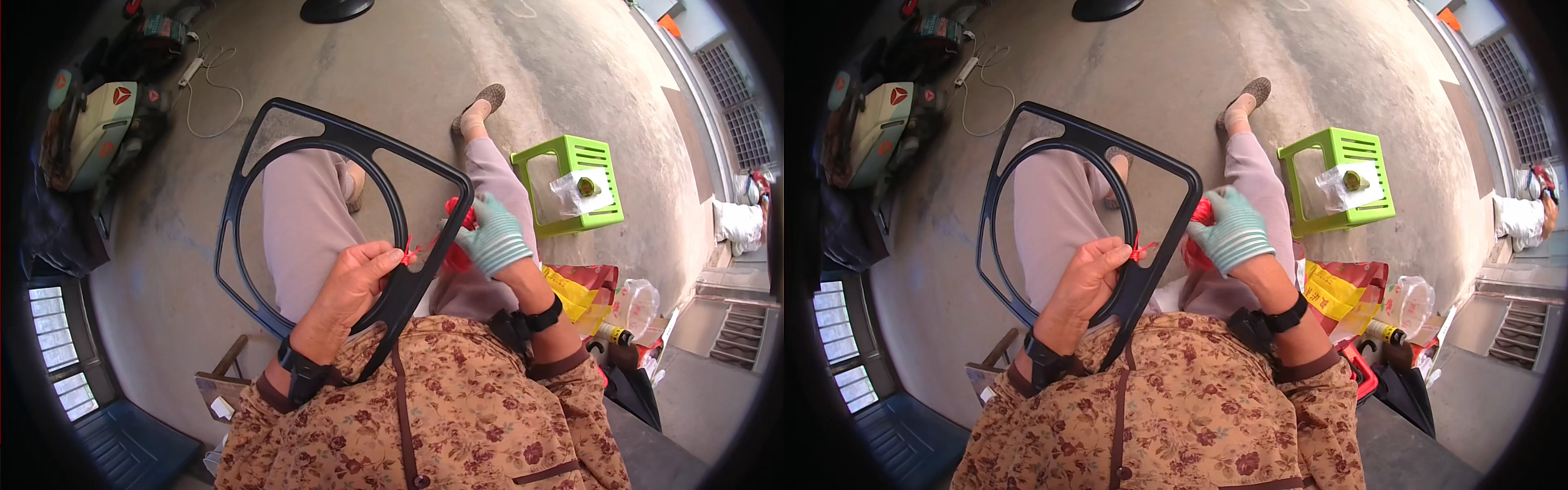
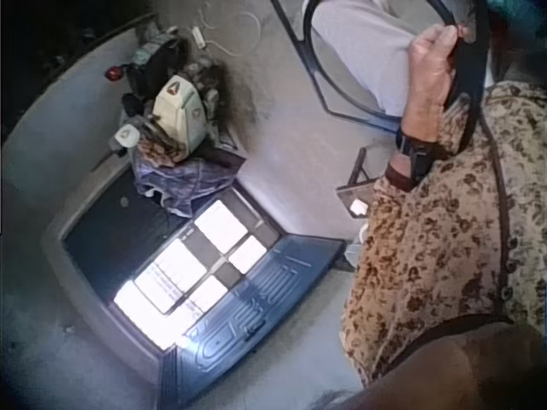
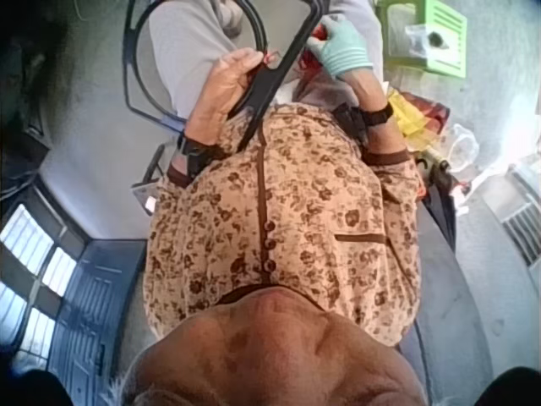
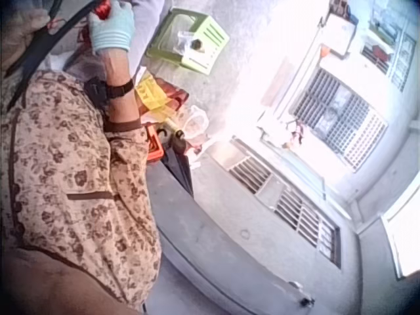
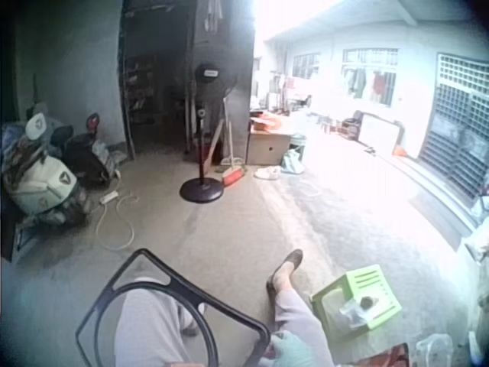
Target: Wrapping a red cord around a circular black plastic frame.
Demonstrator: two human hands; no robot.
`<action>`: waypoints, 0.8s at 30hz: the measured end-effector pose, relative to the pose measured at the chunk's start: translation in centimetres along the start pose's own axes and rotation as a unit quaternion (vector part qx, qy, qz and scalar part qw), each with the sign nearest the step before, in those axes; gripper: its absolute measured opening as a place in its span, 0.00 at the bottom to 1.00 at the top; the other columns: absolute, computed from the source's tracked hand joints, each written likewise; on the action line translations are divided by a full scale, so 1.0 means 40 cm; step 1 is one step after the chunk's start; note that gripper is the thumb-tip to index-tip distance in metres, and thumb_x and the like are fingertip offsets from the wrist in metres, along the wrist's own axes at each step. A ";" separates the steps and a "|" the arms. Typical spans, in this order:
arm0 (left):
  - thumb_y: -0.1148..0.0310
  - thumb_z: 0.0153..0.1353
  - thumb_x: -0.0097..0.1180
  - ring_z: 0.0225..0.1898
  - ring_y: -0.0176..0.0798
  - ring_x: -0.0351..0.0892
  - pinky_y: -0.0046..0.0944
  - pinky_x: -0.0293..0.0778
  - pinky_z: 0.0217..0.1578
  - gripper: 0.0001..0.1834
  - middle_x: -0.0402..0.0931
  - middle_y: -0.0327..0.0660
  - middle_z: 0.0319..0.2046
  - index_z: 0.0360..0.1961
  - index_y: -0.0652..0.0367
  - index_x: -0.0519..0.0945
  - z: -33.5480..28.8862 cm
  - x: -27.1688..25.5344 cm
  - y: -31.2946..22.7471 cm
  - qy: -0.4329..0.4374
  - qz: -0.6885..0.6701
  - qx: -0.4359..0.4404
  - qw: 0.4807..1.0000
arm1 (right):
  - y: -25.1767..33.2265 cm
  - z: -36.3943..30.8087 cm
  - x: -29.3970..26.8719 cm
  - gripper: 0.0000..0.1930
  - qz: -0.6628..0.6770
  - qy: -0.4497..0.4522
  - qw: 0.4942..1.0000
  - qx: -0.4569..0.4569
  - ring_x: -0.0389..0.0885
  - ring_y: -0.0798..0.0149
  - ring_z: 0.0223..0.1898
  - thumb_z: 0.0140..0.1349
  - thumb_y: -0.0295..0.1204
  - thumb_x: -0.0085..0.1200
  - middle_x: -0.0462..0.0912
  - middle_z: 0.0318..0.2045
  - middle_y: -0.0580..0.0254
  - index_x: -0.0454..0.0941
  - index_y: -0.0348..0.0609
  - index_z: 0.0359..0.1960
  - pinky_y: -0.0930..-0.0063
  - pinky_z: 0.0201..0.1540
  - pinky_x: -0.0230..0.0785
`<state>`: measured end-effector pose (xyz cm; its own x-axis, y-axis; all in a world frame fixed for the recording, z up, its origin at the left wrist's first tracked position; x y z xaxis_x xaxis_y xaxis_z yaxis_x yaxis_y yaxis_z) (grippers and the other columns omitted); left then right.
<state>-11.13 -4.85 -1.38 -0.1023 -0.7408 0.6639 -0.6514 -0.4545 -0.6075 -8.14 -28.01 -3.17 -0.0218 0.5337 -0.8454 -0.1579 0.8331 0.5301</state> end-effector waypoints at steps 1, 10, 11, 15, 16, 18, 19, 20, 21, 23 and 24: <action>0.72 0.64 0.53 0.33 0.31 0.81 0.30 0.78 0.37 0.09 0.80 0.43 0.33 0.39 0.68 0.77 -0.002 -0.002 0.000 0.005 0.012 -0.002 1.000 | 0.024 0.025 -0.018 0.21 -0.035 -0.018 0.999 -0.008 0.80 0.50 0.32 0.46 0.36 0.64 0.79 0.32 0.50 0.75 0.40 0.41 0.67 0.39 0.73; 0.69 0.63 0.55 0.32 0.28 0.80 0.28 0.78 0.32 0.09 0.80 0.38 0.34 0.41 0.63 0.78 0.008 0.026 0.029 0.037 0.009 -0.062 0.997 | 0.158 0.127 0.133 0.27 0.711 0.170 0.646 0.221 0.79 0.67 0.36 0.61 0.47 0.53 0.80 0.38 0.59 0.69 0.41 0.56 0.74 0.44 0.72; 0.70 0.63 0.55 0.35 0.29 0.80 0.29 0.78 0.36 0.09 0.80 0.37 0.35 0.42 0.62 0.77 0.007 0.033 0.036 0.011 0.005 -0.028 1.000 | 0.161 0.109 0.131 0.27 0.711 0.170 0.646 0.221 0.79 0.67 0.36 0.61 0.47 0.53 0.80 0.38 0.59 0.69 0.41 0.56 0.74 0.44 0.72; 0.71 0.61 0.57 0.41 0.31 0.78 0.31 0.74 0.45 0.12 0.79 0.36 0.39 0.46 0.61 0.77 0.017 0.043 0.040 -0.015 -0.024 0.032 0.999 | 0.155 0.090 0.119 0.34 0.851 0.292 0.430 0.079 0.77 0.58 0.49 0.62 0.53 0.49 0.78 0.47 0.52 0.62 0.42 0.62 0.65 0.55 0.69; 0.72 0.60 0.58 0.42 0.31 0.77 0.32 0.73 0.48 0.14 0.79 0.36 0.41 0.47 0.61 0.77 0.017 0.044 0.040 -0.017 -0.035 0.043 0.998 | 0.153 0.092 0.115 0.34 0.894 0.371 0.235 0.093 0.75 0.55 0.52 0.62 0.53 0.49 0.77 0.49 0.50 0.61 0.42 0.63 0.63 0.58 0.68; 0.72 0.61 0.57 0.39 0.29 0.78 0.29 0.74 0.44 0.11 0.79 0.37 0.40 0.44 0.63 0.79 0.017 0.017 0.042 -0.011 -0.028 0.011 0.999 | 0.143 0.060 0.090 0.35 0.904 0.349 0.215 0.116 0.77 0.53 0.48 0.61 0.53 0.50 0.78 0.46 0.49 0.62 0.40 0.62 0.64 0.53 0.72; 0.72 0.62 0.57 0.36 0.27 0.78 0.27 0.74 0.40 0.10 0.80 0.37 0.38 0.42 0.64 0.79 0.015 0.007 0.039 0.004 0.007 -0.009 1.000 | 0.130 0.051 0.084 0.35 0.896 0.323 0.284 0.107 0.78 0.54 0.47 0.61 0.51 0.51 0.78 0.46 0.48 0.63 0.38 0.61 0.66 0.50 0.73; 0.71 0.62 0.56 0.34 0.26 0.78 0.25 0.74 0.37 0.09 0.80 0.36 0.35 0.41 0.65 0.80 0.014 0.004 0.038 0.019 0.042 -0.029 0.999 | 0.122 0.047 0.080 0.35 0.883 0.295 0.352 0.098 0.78 0.55 0.46 0.60 0.50 0.53 0.78 0.46 0.48 0.64 0.35 0.60 0.68 0.48 0.74; 0.71 0.62 0.56 0.34 0.26 0.78 0.25 0.74 0.37 0.09 0.80 0.36 0.35 0.41 0.65 0.80 0.011 0.009 0.038 0.019 0.041 -0.029 0.999 | 0.119 0.046 0.074 0.35 0.883 0.295 0.353 0.098 0.78 0.55 0.46 0.60 0.50 0.53 0.78 0.46 0.48 0.64 0.35 0.60 0.68 0.48 0.74; 0.71 0.62 0.56 0.30 0.23 0.77 0.23 0.73 0.32 0.09 0.80 0.34 0.31 0.40 0.65 0.80 0.008 0.028 0.030 -0.007 0.045 -0.004 0.999 | 0.134 0.059 0.038 0.35 0.842 0.275 0.449 0.120 0.79 0.56 0.45 0.58 0.45 0.57 0.77 0.46 0.48 0.62 0.33 0.60 0.70 0.49 0.74; 0.71 0.62 0.56 0.30 0.23 0.77 0.23 0.73 0.32 0.09 0.80 0.34 0.31 0.40 0.65 0.80 0.011 0.022 0.032 -0.008 0.045 -0.003 0.999 | 0.135 0.063 0.028 0.36 0.817 0.264 0.495 0.131 0.79 0.57 0.45 0.56 0.42 0.60 0.77 0.46 0.48 0.62 0.31 0.60 0.71 0.49 0.74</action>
<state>-11.72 -6.32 -1.78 -0.1478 -0.7866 0.5995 -0.6449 -0.3830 -0.6614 -6.53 -22.55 -1.11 -0.1749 0.4719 0.8641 0.6282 -0.6223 0.4670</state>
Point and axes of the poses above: each hand's wrist, its own z-axis towards the middle knuckle, its own x-axis out of the palm, y = z × x, the point moved 1 cm from there along z, towards the middle knuckle
